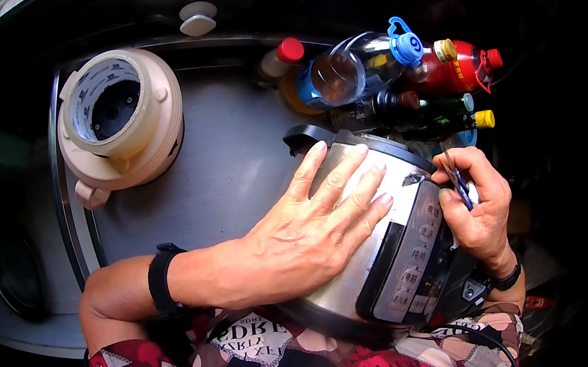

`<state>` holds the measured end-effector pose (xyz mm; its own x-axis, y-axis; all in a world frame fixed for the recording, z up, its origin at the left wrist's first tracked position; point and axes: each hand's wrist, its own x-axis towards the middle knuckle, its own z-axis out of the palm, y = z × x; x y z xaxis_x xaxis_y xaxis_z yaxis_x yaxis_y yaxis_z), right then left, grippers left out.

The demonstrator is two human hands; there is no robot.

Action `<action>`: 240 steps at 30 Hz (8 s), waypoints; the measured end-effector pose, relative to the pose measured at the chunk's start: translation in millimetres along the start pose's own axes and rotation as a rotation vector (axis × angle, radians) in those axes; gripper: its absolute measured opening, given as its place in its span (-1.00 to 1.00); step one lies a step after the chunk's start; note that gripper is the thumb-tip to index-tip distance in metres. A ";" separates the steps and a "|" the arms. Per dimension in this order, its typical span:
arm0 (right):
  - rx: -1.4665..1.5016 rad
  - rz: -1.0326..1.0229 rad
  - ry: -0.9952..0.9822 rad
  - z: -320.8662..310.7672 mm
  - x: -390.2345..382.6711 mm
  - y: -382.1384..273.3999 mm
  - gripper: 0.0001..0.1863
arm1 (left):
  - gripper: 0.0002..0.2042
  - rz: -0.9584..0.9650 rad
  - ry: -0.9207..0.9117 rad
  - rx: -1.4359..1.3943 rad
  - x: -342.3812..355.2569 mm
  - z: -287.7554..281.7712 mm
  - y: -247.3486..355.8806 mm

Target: The person uses shears to cut through tape and plastic covering on a rice cooker, then handles the control panel and removes the inner pot.

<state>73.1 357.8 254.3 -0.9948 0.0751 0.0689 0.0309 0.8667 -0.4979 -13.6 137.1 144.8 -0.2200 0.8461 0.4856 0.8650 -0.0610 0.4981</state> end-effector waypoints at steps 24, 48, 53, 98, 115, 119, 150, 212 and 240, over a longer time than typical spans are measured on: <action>-0.005 -0.073 -0.935 -42.4 121.3 14.2 -0.59 | -0.84 -0.815 0.088 -0.888 32.6 4.3 -24.9; 0.004 -0.146 -1.185 -14.5 169.3 16.5 -0.56 | -0.89 -0.735 0.190 -1.325 25.7 14.3 -26.9; 0.120 -0.114 -1.228 -2.2 167.4 23.6 -0.61 | -0.90 -0.746 0.210 -1.284 23.6 13.9 -22.8; 0.167 -0.301 -1.509 41.8 190.0 10.4 -0.65 | -0.91 -0.504 0.329 -1.034 13.4 19.7 -34.9; 0.175 -0.384 -1.523 35.8 195.8 15.8 -0.62 | -0.90 -0.453 0.374 -0.946 16.7 25.5 -37.9; 0.147 -0.405 -1.546 40.3 199.3 10.2 -0.62 | -0.90 -0.468 0.379 -0.970 14.9 25.8 -39.0; 0.287 -0.354 -1.522 63.1 186.1 4.6 -0.66 | -0.95 -0.601 0.470 -1.213 3.9 28.1 -35.5; 0.086 0.072 0.025 15.5 41.4 32.0 -0.81 | -0.42 0.240 -0.222 0.049 25.7 -27.2 -28.7; 0.131 0.127 -0.027 16.6 46.1 30.2 -0.76 | -0.52 0.073 -0.031 -0.395 6.7 -17.3 -56.1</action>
<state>26.6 379.3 228.1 -0.9860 0.1648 -0.0240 0.1451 0.7793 -0.6096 -71.4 137.0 132.6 -0.1454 0.8468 0.5116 0.6366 -0.3158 0.7036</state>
